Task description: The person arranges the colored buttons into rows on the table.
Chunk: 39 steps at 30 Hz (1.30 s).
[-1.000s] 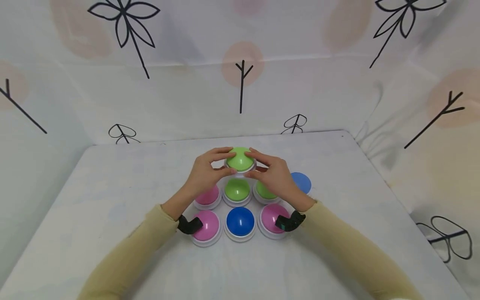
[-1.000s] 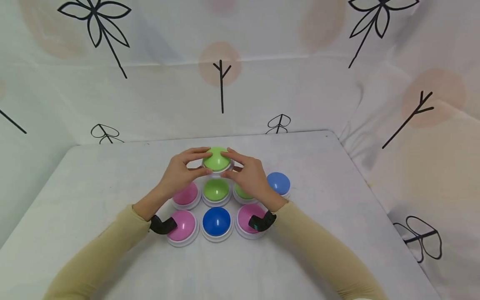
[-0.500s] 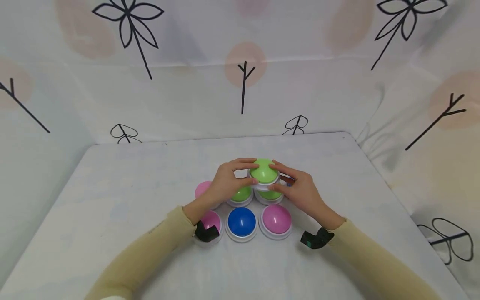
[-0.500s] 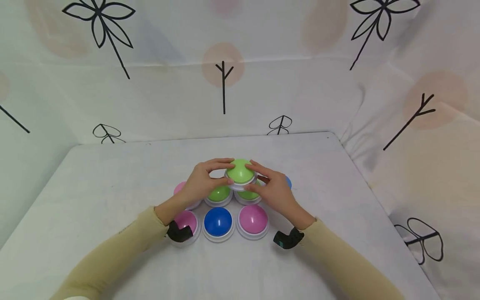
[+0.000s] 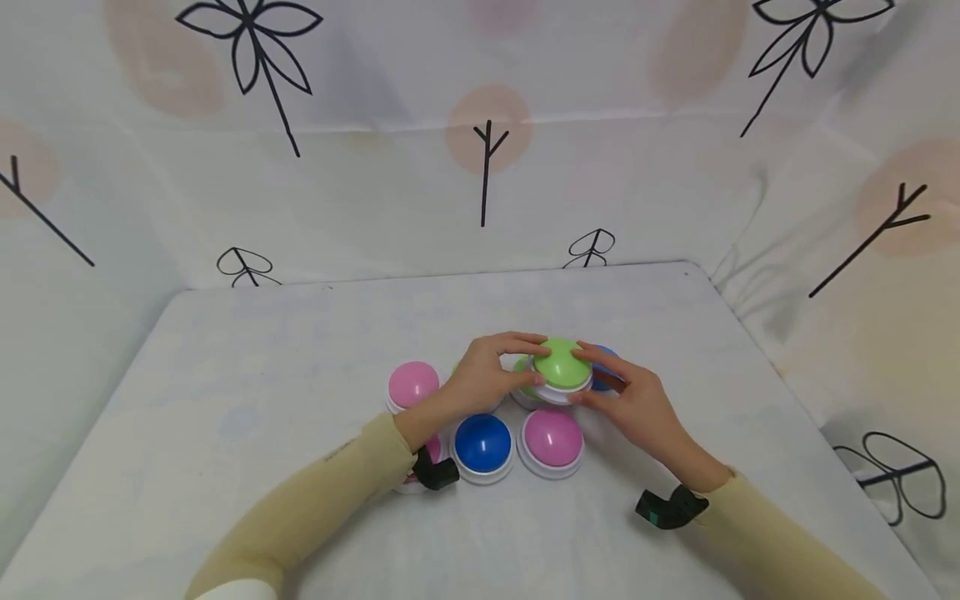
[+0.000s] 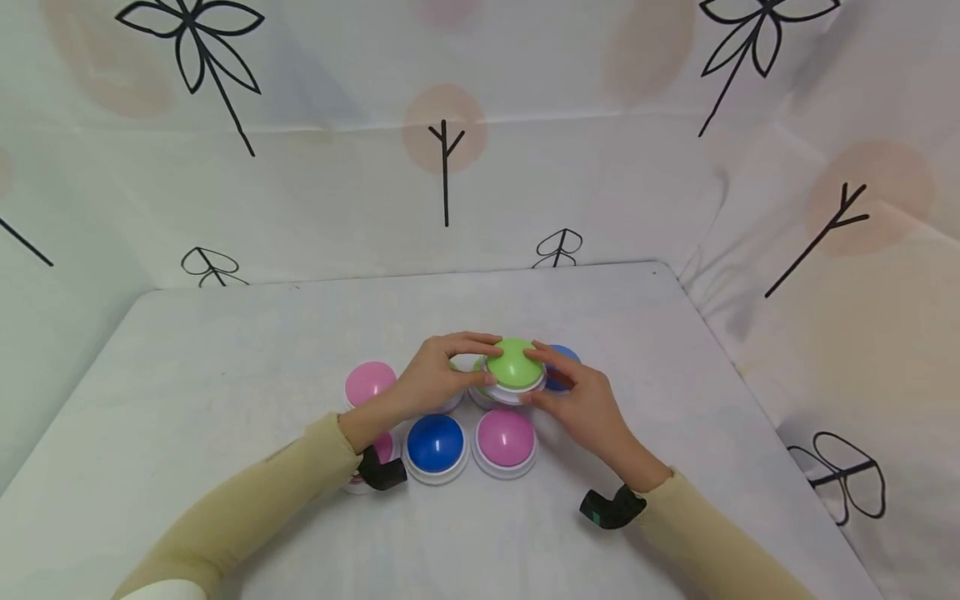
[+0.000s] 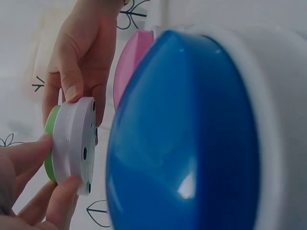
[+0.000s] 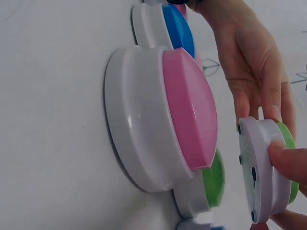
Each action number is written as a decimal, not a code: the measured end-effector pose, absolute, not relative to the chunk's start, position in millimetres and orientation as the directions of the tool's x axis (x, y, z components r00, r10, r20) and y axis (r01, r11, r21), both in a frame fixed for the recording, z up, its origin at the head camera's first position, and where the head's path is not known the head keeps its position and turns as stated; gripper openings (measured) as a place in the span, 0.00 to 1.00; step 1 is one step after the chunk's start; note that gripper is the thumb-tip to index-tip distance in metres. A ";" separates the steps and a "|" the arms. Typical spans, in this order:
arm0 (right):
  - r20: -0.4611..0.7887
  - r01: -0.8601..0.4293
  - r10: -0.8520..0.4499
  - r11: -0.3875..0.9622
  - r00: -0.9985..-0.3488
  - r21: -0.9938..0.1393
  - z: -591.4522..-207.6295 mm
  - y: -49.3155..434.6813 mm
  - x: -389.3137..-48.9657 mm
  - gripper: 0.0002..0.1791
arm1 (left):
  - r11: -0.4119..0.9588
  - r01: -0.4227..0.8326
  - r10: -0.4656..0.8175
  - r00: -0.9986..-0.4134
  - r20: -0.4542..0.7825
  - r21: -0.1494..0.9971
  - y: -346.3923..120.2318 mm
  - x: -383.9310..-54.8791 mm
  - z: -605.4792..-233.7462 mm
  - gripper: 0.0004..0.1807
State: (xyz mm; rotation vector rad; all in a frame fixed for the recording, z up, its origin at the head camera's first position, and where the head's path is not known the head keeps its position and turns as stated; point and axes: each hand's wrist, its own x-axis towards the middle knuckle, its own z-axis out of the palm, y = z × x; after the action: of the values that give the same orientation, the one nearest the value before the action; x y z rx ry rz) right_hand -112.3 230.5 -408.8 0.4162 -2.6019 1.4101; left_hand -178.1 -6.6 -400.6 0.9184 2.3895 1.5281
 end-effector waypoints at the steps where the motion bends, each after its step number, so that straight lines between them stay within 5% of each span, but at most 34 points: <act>1: 0.275 -0.325 -0.173 0.513 -0.946 -0.794 -409.2 232.4 -111.0 0.31 | 0.283 0.414 0.580 -0.792 0.189 0.865 -5.9 -178.5 -400.7 0.20; 20: 0.269 -0.352 -0.229 0.538 -0.935 -0.766 -419.2 263.7 -83.5 0.32 | 0.270 0.418 0.701 -0.703 0.120 0.867 14.9 -170.1 -401.7 0.18; 39: 0.277 -0.389 -0.283 0.516 -0.918 -0.763 -430.2 299.6 -68.6 0.33 | 0.240 0.436 0.846 -0.532 0.033 0.867 38.4 -162.0 -412.3 0.22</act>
State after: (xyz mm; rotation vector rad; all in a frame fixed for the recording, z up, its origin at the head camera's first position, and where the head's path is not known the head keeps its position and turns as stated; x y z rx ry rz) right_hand -68.6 299.6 -430.2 0.5854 -2.6316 1.3697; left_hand -162.0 38.4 -412.3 1.1715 2.0719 1.2266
